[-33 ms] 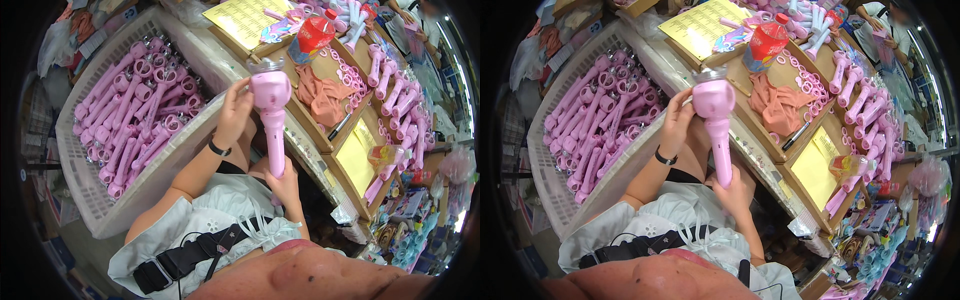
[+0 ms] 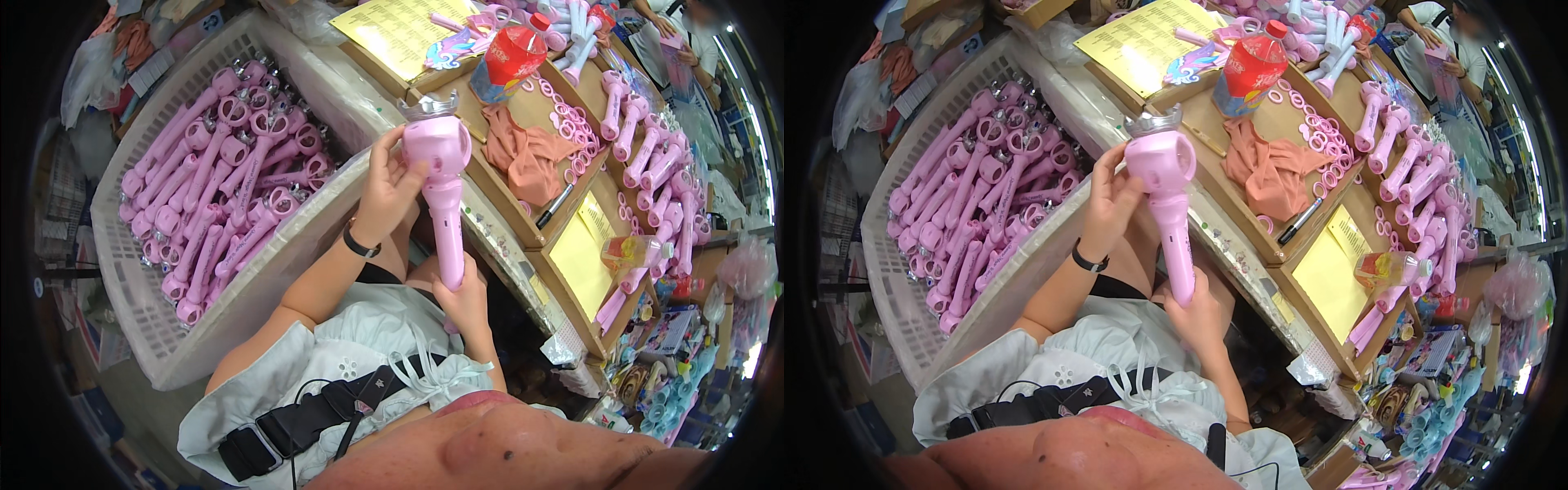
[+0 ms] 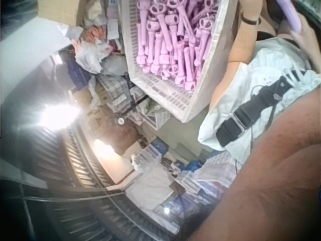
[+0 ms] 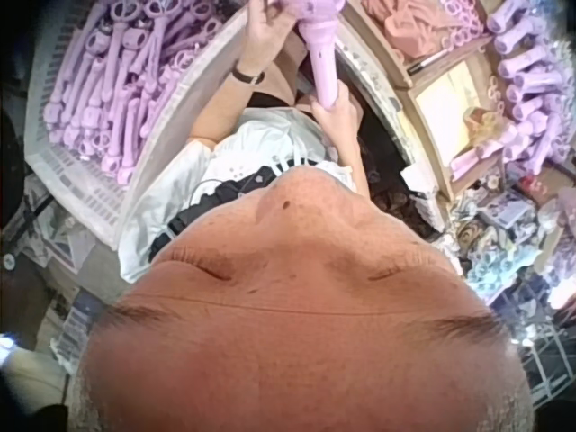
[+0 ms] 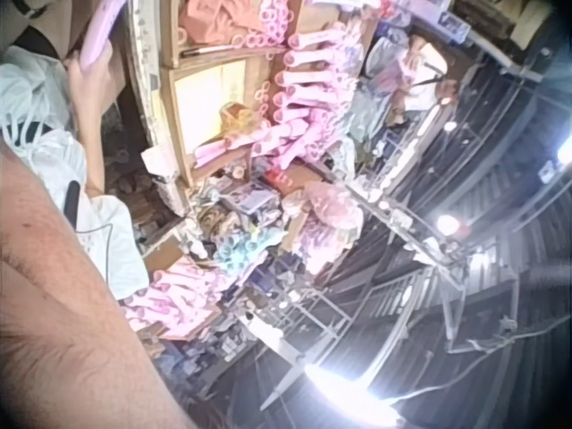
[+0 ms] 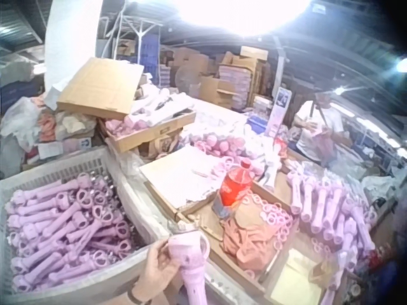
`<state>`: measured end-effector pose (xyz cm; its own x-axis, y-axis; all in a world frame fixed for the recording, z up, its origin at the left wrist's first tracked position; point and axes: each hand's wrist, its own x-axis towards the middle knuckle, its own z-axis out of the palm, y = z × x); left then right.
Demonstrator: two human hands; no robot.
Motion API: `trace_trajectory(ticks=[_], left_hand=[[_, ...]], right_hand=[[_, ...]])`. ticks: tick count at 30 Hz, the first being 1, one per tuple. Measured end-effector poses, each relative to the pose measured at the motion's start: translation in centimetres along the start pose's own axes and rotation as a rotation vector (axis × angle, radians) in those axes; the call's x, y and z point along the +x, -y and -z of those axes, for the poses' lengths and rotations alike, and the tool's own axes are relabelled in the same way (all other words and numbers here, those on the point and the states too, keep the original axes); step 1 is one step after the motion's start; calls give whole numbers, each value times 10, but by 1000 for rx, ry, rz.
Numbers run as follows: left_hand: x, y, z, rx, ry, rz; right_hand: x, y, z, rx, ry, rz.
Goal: The person opens a cardboard box, removes a yellow instruction sheet, and uses a utility knife to cut it. They then pick up a pink bubble wand, wipe it with a cloth, and use the knife to scrape or trim parts of the wand's head. The person repeatedly handles the wand and the knife while seated at a cluttered workbench.
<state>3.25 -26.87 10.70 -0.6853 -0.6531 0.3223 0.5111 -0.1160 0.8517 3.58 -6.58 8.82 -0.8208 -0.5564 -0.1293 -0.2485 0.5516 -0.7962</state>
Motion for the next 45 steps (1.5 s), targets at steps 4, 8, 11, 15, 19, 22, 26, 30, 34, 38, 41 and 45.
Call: trace_trajectory(ticks=[4, 8, 11, 15, 19, 22, 26, 30, 34, 38, 41, 45], left_hand=[[-2, -1, -5, 95, -2, -9], [-1, 2, 2, 113, 18, -5], [-2, 5, 6, 72, 29, -23], [-3, 5, 8, 38, 41, -5], [-2, 4, 7, -30, 26, 16], [-3, 5, 6, -68, -15, 48], [-8, 10, -1, 63, -54, -52], [-10, 11, -4, -58, -91, 27], [-14, 8, -11, -684, 142, 282], [-2, 2, -10, -627, 188, 453], [23, -2, -7, -577, 167, 456], [69, -11, -1, -636, 457, 562]], right_hand=[[-4, 13, -6, -58, -27, -29], [-6, 10, -7, -18, 0, -38], [-6, 7, -5, 1, 12, -25], [-7, 10, -2, -16, 0, -6], [-10, 17, 5, -117, -28, -24], [-12, 21, 12, -206, -58, 19], [-12, 26, 17, -315, -55, 104], [-12, 34, 17, -292, -64, 154], [-14, 38, 18, -102, 1, 217], [-6, 15, 41, -95, -36, 408], [-5, -24, 71, -364, -495, 208], [-17, -76, 88, -613, -617, 97]])
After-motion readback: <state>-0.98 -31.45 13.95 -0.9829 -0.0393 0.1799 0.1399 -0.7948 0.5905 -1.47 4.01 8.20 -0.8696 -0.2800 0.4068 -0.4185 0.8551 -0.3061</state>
